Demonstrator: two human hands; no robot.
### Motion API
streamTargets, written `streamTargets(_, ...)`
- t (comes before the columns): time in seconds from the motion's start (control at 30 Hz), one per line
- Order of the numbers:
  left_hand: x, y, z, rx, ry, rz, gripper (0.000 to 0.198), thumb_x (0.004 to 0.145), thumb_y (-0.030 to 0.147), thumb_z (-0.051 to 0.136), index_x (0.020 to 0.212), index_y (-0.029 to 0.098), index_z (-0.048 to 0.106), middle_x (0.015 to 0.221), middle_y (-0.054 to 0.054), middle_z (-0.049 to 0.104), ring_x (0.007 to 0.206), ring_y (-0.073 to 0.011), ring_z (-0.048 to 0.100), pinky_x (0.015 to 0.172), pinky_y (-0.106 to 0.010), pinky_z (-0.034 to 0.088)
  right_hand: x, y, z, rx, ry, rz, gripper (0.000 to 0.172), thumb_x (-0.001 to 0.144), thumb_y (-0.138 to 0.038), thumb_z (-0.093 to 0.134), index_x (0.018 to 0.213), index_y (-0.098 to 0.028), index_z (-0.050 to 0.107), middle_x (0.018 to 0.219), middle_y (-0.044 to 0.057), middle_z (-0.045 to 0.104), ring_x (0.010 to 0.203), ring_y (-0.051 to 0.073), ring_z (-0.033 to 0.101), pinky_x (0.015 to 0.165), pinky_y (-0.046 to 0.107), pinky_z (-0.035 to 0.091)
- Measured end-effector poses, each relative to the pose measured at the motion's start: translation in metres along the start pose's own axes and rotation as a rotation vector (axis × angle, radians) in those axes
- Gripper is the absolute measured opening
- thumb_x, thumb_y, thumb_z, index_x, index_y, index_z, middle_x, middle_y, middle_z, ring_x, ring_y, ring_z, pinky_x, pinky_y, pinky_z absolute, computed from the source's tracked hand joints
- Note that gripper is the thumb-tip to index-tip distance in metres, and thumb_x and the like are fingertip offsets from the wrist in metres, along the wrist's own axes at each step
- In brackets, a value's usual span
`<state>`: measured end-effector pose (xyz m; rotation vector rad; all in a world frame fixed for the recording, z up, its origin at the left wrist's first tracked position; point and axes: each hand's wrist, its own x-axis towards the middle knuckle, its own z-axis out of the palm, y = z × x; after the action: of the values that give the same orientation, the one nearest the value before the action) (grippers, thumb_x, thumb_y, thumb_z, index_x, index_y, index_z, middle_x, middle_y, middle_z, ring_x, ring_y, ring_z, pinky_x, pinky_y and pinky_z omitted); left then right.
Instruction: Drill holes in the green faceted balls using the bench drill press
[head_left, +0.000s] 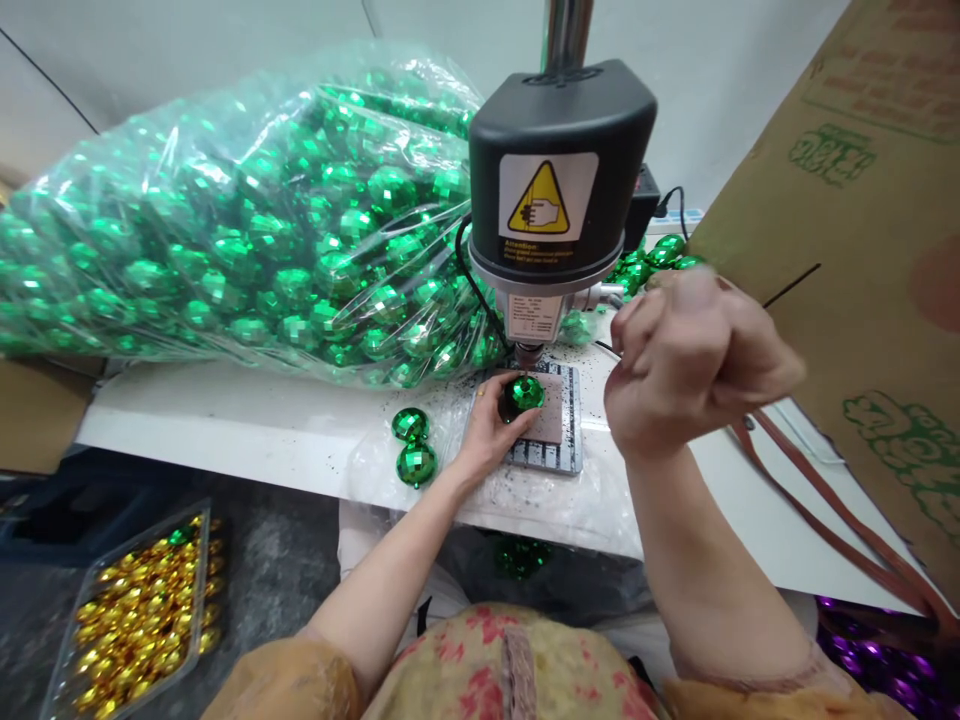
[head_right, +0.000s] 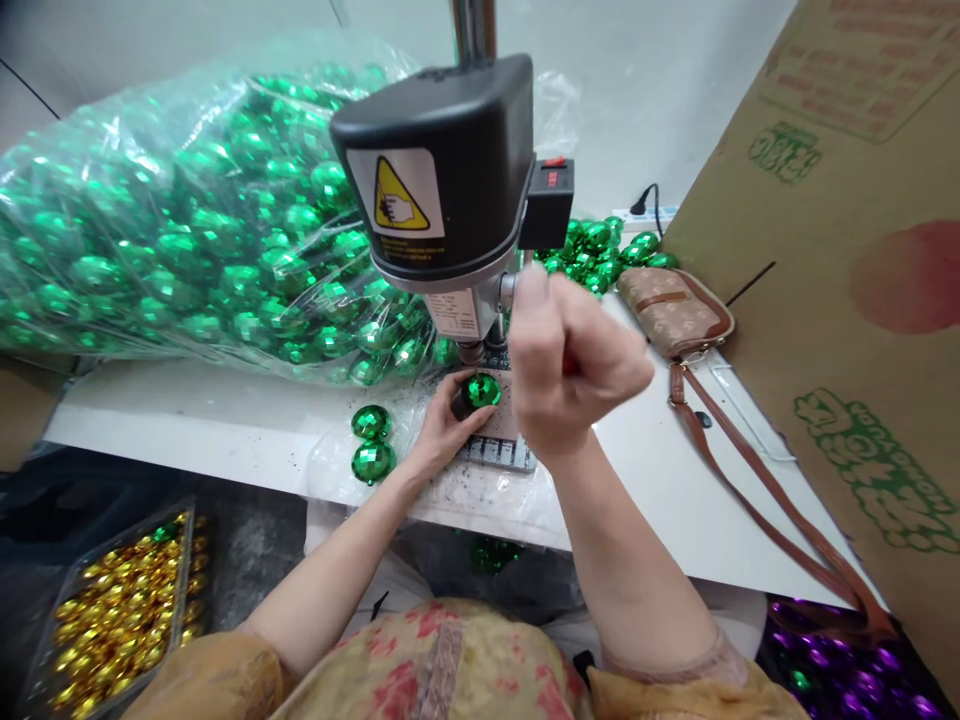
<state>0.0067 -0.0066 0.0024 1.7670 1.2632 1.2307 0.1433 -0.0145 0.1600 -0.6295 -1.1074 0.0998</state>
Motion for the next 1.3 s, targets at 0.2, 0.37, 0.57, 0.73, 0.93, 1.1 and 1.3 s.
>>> streamTargets(0.2, -0.030, 0.022, -0.005, 0.100, 0.165, 0.023, 0.045, 0.078, 0.038, 0.079, 0.116, 0.021, 0.060, 0.110, -0.009, 0.068, 0.105, -0.0252, 0.065, 0.092, -0.040, 0.052, 0.036, -0.007, 0.018, 0.108, 0.055, -0.007, 0.042, 0.089, -0.016, 0.056, 0.056, -0.022, 0.031, 0.048, -0.006, 0.031, 0.042, 0.004, 0.035, 0.047, 0.028, 0.024)
streamTargets(0.37, -0.109, 0.037, -0.026, 0.156, -0.211, 0.512, 0.048, 0.079, 0.050, 0.076, 0.115, 0.022, 0.062, 0.087, -0.006, 0.068, 0.076, -0.0194, 0.067, 0.066, -0.030, 0.054, 0.035, -0.003, 0.015, 0.090, 0.038, -0.031, 0.039, 0.092, -0.020, 0.054, 0.061, -0.023, 0.030, 0.051, -0.007, 0.033, 0.042, 0.003, 0.035, 0.048, 0.027, 0.026)
streamTargets(0.57, -0.160, 0.013, -0.049, 0.599, -0.378, 0.831, 0.037, 0.096, 0.044, 0.057, 0.123, 0.017, 0.060, 0.103, -0.013, 0.070, 0.074, -0.0170, 0.064, 0.063, -0.028, 0.054, 0.033, 0.000, 0.016, 0.109, 0.059, -0.037, 0.042, 0.092, -0.031, 0.056, 0.059, -0.021, 0.031, 0.050, -0.008, 0.035, 0.043, 0.003, 0.035, 0.049, 0.025, 0.028)
streamTargets(0.73, -0.149, 0.016, -0.077, 0.722, 0.224, 0.672, 0.028, 0.090, 0.028, 0.069, 0.116, 0.021, 0.061, 0.097, -0.008, 0.065, 0.083, -0.0176, 0.065, 0.072, -0.029, 0.055, 0.032, 0.000, 0.015, 0.121, 0.062, -0.009, 0.040, 0.090, -0.035, 0.058, 0.058, -0.021, 0.037, 0.050, -0.008, 0.038, 0.044, 0.004, 0.038, 0.051, 0.026, 0.029)
streamTargets(0.93, -0.107, 0.019, -0.108, 1.015, 0.272, -0.008, 0.033, 0.097, 0.043, 0.057, 0.119, 0.018, 0.061, 0.096, -0.009, 0.064, 0.085, -0.0240, 0.065, 0.068, -0.032, 0.050, 0.031, -0.001, 0.014, 0.110, 0.077, -0.004, 0.040, 0.088, -0.038, 0.059, 0.059, -0.020, 0.038, 0.049, -0.009, 0.038, 0.045, 0.002, 0.038, 0.053, 0.025, 0.030)
streamTargets(1.1, -0.097, 0.017, -0.110, 0.877, 0.103, -0.151, 0.026, 0.093, 0.038, 0.062, 0.111, 0.019, 0.061, 0.100, -0.007, 0.065, 0.086, -0.0233, 0.066, 0.067, -0.031, 0.048, 0.030, 0.001, 0.015, 0.100, 0.070, -0.034, 0.043, 0.089, -0.039, 0.057, 0.058, -0.020, 0.034, 0.049, -0.009, 0.036, 0.045, 0.001, 0.037, 0.051, 0.024, 0.029)
streamTargets(1.3, -0.092, 0.040, -0.109, 0.385, 0.004, -0.232, 0.036, 0.087, 0.037, 0.067, 0.121, 0.024, 0.065, 0.108, -0.006, 0.060, 0.093, -0.0193, 0.065, 0.078, -0.030, 0.051, 0.026, 0.000, 0.013, 0.140, 0.059, -0.047, 0.043, 0.091, -0.029, 0.057, 0.059, -0.019, 0.031, 0.052, -0.008, 0.030, 0.046, 0.001, 0.041, 0.051, 0.024, 0.029)
